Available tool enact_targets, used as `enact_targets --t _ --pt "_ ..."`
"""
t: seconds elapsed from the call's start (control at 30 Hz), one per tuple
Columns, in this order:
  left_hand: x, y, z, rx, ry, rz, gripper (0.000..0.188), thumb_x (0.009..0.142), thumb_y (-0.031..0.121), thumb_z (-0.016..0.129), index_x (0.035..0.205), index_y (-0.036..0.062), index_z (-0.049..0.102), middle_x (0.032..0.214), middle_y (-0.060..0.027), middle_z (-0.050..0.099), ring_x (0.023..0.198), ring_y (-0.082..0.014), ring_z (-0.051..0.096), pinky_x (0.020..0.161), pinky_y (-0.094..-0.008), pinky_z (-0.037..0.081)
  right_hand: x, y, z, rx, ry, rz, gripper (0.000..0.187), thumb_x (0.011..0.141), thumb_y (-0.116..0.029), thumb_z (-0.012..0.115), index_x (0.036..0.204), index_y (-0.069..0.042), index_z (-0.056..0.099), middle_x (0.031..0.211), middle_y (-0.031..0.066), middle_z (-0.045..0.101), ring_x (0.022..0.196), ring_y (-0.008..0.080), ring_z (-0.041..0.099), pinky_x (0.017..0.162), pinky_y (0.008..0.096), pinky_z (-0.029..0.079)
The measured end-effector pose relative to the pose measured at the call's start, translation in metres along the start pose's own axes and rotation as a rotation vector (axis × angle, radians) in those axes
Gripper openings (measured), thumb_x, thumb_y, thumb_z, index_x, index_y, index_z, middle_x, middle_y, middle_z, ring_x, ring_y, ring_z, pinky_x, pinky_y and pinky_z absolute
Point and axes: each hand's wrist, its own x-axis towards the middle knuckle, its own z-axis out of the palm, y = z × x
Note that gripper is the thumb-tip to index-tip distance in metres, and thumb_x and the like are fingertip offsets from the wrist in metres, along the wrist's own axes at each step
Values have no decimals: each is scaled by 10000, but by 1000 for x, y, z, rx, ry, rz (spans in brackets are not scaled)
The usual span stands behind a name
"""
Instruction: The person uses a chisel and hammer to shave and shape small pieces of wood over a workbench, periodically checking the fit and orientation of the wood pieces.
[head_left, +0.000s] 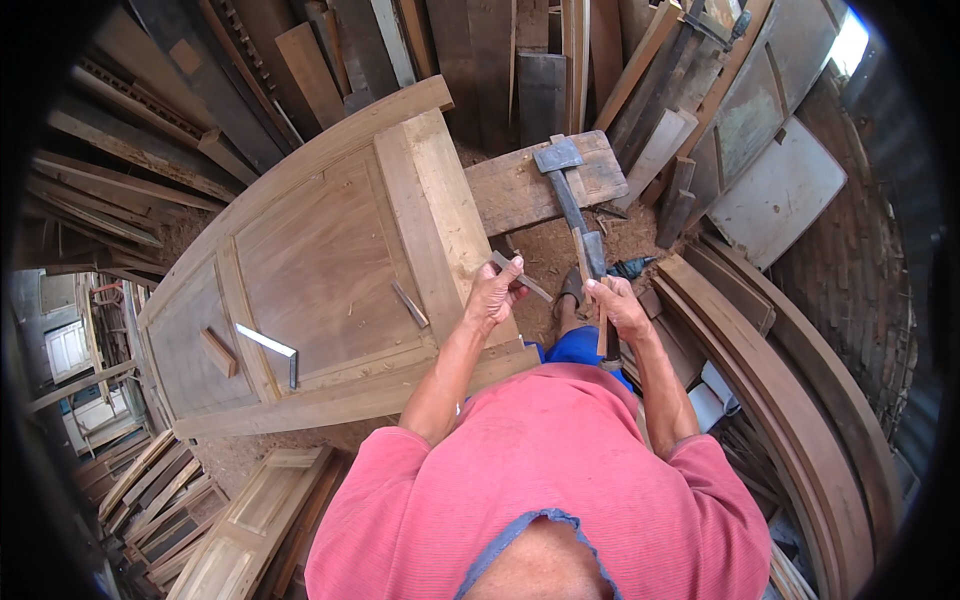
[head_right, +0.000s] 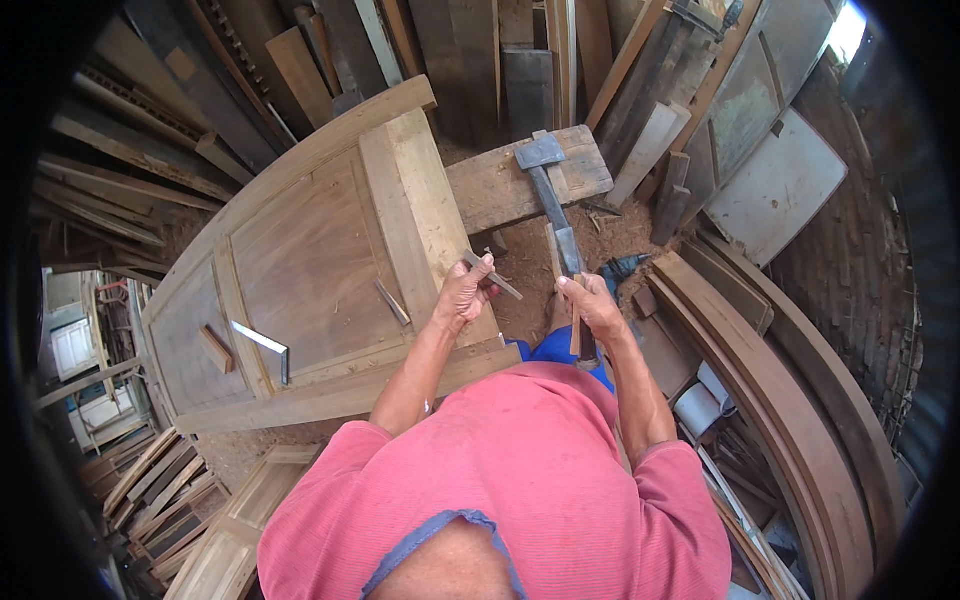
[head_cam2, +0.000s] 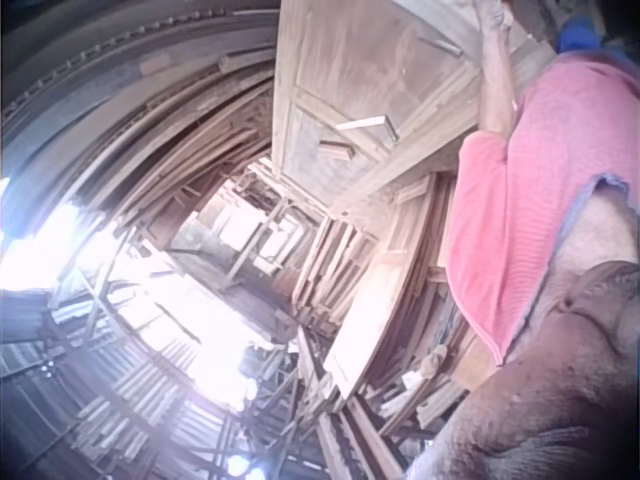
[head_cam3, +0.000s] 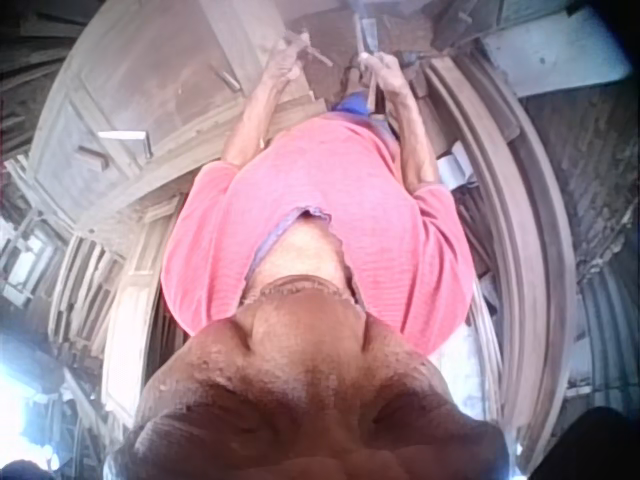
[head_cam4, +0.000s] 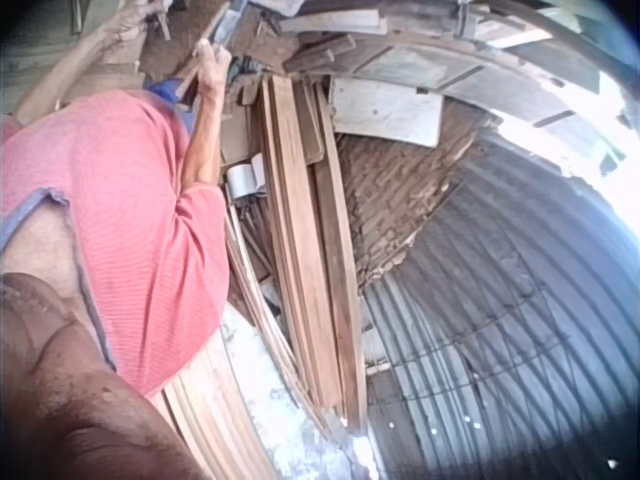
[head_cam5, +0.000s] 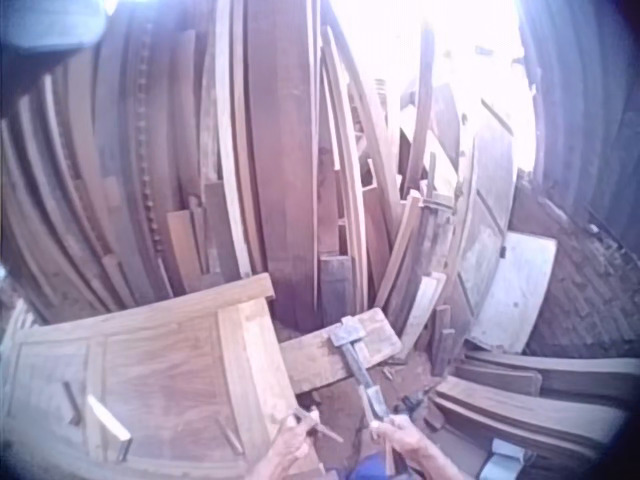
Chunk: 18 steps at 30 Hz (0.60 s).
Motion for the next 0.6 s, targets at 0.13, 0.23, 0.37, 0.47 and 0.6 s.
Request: enact_targets --t 0.13,0.23,0.37,0.47,0.6 --pt "-2 6 3 87 6 69 266 889 199 736 1025 120 521 931 -34 604 795 -142 609 643 -337 566 4 -3 -2 46 -19 23 302 925 -347 637 786 -82 602 640 -19 532 543 75 483 504 250 381" --pt "-5 8 3 147 33 144 271 890 162 724 1039 86 510 939 -50 605 818 -156 630 677 -352 597 10 0 -1 49 -46 22 306 924 -348 645 797 -73 606 631 -8 538 536 83 496 499 256 392" --pt "-4 8 5 253 7 139 250 894 118 691 1043 56 500 926 -68 608 828 -160 639 654 -331 611 13 0 -3 37 -81 55 305 922 -344 654 793 -73 602 622 -4 533 530 90 498 499 259 410" --pt "-2 8 11 399 29 199 219 898 109 669 1030 47 506 909 -69 608 812 -147 635 637 -309 608 11 -4 1 110 -64 104 301 923 -337 653 785 -74 602 620 2 540 523 96 503 500 259 421" --pt "3 10 22 469 30 221 200 924 117 642 1059 51 511 931 -91 641 800 -157 670 633 -279 585 13 -2 0 111 -37 124 290 924 -319 643 778 -73 600 618 5 549 518 102 507 503 262 430"
